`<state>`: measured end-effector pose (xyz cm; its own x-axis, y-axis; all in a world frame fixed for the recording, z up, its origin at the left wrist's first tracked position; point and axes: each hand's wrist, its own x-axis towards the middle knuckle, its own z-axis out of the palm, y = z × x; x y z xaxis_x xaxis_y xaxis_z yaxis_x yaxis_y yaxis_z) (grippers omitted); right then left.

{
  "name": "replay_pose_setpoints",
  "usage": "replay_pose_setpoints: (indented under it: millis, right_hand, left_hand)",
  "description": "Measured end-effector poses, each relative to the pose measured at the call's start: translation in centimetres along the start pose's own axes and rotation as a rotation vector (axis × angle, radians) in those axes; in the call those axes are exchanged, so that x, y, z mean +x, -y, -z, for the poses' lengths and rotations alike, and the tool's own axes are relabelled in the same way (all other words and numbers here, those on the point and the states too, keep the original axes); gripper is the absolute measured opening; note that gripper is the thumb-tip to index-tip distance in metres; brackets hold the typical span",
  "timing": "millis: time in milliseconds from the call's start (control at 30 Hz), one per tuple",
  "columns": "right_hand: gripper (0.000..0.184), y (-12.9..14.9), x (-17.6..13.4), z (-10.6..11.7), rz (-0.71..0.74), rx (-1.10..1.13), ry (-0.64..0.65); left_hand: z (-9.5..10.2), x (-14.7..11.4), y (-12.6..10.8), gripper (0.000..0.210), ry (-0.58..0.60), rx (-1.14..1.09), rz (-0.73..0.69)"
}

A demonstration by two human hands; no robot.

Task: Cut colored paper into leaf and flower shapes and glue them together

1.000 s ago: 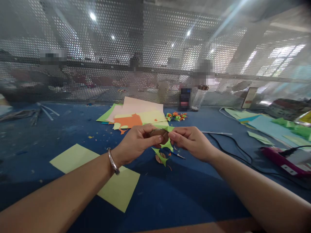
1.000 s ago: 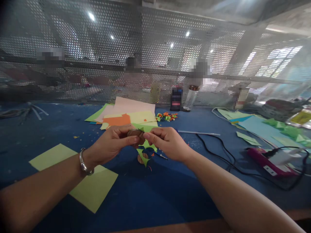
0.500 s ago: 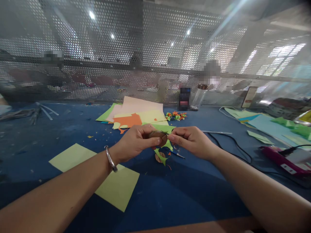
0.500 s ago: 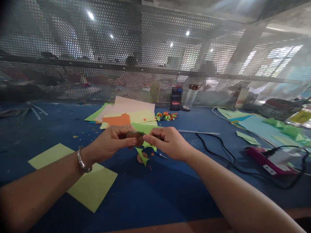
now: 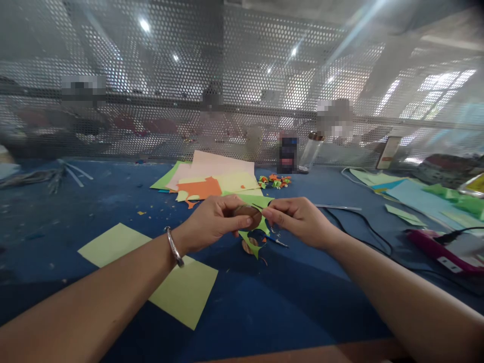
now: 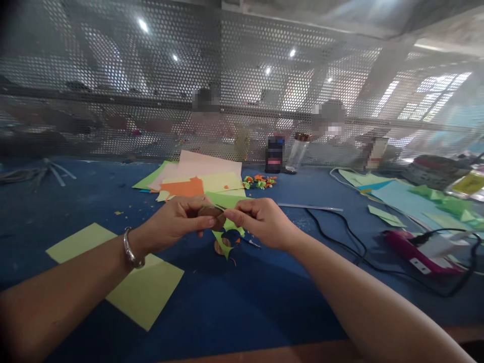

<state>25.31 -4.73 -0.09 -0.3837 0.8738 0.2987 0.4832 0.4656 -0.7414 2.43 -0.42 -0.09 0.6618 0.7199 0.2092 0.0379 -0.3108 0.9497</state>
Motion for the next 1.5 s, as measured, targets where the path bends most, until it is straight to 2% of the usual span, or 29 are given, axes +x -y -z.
replay_pose_setpoints:
  millis: [167,433,600,800,1167,1300,1433,1500]
  right_hand:
    - [0.048,-0.1,0.0,-0.1,-0.014,-0.008,-0.052]
    - [0.045,0.0,-0.1,-0.1,-0.015,-0.097,0.017]
    - [0.047,0.3,0.0,-0.2,-0.004,-0.12,0.032]
    - [0.049,0.4,-0.1,-0.2,0.01,-0.145,0.042]
    - [0.05,0.4,-0.1,-0.5,0.011,-0.136,0.019]
    - [0.052,0.0,0.1,-0.4,0.008,-0.126,-0.033]
    - [0.052,-0.4,0.2,0.1,-0.037,-0.186,-0.113]
    - [0.053,-0.7,0.2,0.3,-0.077,-0.215,-0.148]
  left_hand:
    - [0.0,-0.1,-0.1,0.016,0.037,0.052,-0.013]
    - [-0.1,0.0,-0.2,0.028,0.044,0.06,0.01]
    - [-0.1,-0.1,-0.5,0.025,0.106,0.126,-0.016]
    - [-0.2,-0.2,-0.7,0.017,0.11,0.113,-0.008]
    - [-0.2,-0.2,-0.7,0.028,0.123,0.067,0.015]
    - [0.2,-0.1,-0.5,0.013,0.195,0.035,0.099]
    - [1.6,0.0,0.1,0.029,0.218,0.088,0.307]
    - [2.7,0.0,0.6,0.027,0.259,0.182,0.378]
